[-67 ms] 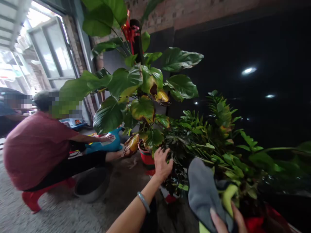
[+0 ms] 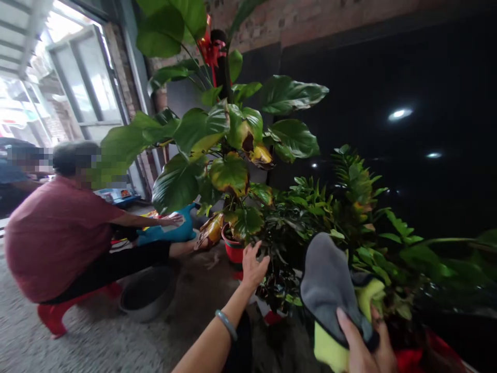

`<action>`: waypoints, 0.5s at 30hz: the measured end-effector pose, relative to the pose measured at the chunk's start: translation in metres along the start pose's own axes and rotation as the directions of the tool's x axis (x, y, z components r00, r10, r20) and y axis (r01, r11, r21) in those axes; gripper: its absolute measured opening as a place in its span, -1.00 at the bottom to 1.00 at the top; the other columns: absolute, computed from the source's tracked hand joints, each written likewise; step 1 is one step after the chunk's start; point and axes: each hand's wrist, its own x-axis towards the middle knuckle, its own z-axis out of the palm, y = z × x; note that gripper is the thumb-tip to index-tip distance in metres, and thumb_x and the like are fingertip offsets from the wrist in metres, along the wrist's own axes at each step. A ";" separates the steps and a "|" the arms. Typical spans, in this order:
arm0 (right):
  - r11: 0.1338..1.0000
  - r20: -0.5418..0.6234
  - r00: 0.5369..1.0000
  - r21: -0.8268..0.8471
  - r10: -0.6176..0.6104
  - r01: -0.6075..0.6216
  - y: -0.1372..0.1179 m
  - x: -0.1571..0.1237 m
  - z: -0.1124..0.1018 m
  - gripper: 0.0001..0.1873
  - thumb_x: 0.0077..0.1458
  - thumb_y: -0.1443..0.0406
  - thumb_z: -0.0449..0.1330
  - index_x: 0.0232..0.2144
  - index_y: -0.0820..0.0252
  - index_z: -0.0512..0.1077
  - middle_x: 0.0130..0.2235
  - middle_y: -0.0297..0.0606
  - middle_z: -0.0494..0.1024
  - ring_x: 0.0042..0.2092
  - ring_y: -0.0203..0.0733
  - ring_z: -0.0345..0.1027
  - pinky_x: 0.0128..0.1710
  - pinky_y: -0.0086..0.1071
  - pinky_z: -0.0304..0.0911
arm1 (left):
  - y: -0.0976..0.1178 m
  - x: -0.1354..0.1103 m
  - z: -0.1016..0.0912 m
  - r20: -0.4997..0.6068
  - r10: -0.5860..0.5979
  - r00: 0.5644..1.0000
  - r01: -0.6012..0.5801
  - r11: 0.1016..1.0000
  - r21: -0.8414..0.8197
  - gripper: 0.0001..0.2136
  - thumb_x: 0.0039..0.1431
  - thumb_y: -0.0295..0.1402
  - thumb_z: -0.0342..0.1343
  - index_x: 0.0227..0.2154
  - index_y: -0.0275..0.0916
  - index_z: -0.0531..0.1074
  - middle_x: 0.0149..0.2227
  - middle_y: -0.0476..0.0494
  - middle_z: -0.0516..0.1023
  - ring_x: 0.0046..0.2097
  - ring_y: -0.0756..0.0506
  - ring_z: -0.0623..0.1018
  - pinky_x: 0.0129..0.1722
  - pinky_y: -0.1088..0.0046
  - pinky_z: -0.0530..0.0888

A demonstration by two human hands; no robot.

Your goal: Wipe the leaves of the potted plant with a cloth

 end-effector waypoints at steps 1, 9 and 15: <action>0.999 -0.001 1.000 0.008 0.031 -0.031 -0.006 0.006 0.010 -0.13 -0.09 -0.05 0.22 0.23 0.18 0.24 0.11 -0.07 0.47 0.10 0.20 0.36 0.01 -0.08 0.32 | -0.014 -0.003 0.002 0.025 -0.089 0.996 0.090 0.995 -0.044 -0.48 -0.11 -0.37 0.16 0.03 -0.20 0.49 0.01 -0.25 0.53 0.18 -0.32 0.37 0.20 0.10 0.29; 0.968 0.186 0.955 0.059 0.231 -0.246 -0.020 -0.029 0.028 -0.35 -0.24 -0.08 0.25 -0.16 0.22 0.51 -0.19 -0.05 0.63 -0.05 0.24 0.45 -0.11 -0.08 0.38 | -0.067 -0.023 0.020 0.164 -0.159 0.974 0.205 0.926 -0.318 -0.37 -0.13 -0.43 0.17 0.12 -0.20 0.40 0.07 -0.21 0.50 0.23 -0.25 0.36 0.24 0.22 0.24; 0.988 -0.012 0.988 0.017 0.155 -0.155 -0.056 0.028 0.046 0.05 -0.15 -0.17 0.14 0.26 0.37 0.12 0.20 0.14 0.33 0.15 0.21 0.28 0.10 -0.07 0.21 | -0.046 -0.021 0.012 0.232 -0.301 0.925 0.377 0.794 -0.477 -0.44 -0.19 -0.49 0.16 0.01 -0.31 0.51 -0.56 0.03 0.50 -0.16 -0.19 0.57 0.31 0.12 0.10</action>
